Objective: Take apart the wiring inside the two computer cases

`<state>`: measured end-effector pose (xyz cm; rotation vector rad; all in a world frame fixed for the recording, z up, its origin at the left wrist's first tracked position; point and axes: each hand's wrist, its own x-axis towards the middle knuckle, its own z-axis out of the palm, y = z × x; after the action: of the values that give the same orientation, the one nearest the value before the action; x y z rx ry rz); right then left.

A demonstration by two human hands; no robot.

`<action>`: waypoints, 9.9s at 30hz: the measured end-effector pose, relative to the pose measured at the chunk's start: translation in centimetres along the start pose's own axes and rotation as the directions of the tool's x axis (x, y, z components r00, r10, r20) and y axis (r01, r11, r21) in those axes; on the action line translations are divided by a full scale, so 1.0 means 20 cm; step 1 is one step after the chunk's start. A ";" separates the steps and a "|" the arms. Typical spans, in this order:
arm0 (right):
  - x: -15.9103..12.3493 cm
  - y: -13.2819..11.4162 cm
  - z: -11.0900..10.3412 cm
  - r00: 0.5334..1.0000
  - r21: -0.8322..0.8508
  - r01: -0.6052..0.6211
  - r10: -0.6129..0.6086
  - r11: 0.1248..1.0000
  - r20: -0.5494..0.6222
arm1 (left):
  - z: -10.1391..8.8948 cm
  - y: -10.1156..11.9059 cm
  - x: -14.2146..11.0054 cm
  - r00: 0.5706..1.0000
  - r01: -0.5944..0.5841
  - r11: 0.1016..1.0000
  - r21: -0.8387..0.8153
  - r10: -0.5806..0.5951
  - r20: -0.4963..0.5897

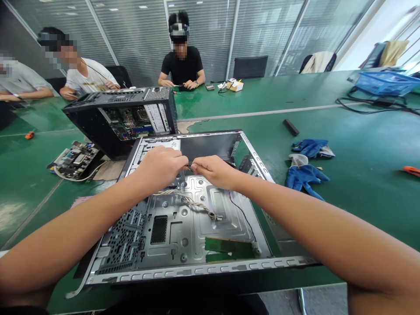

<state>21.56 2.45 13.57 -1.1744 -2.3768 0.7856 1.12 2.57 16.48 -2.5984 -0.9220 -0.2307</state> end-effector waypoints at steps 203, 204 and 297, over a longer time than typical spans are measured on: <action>0.02 0.05 0.02 0.992 0.011 -0.006 0.005 1.000 0.125 | 0.01 0.01 -0.01 0.968 0.105 0.974 -0.202 -0.054 0.245; 0.02 0.05 0.02 0.992 0.013 -0.006 0.004 1.000 0.124 | 0.01 0.01 -0.01 0.969 0.101 0.975 -0.196 -0.051 0.242; 0.03 -0.05 -0.01 0.998 0.096 -0.034 0.030 0.995 0.048 | -0.06 -0.02 -0.01 0.976 0.143 0.956 -0.256 -0.093 0.198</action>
<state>20.72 2.50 14.34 -1.1696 -2.3337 0.9377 0.62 2.24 17.54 -2.8544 -1.1880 -0.1577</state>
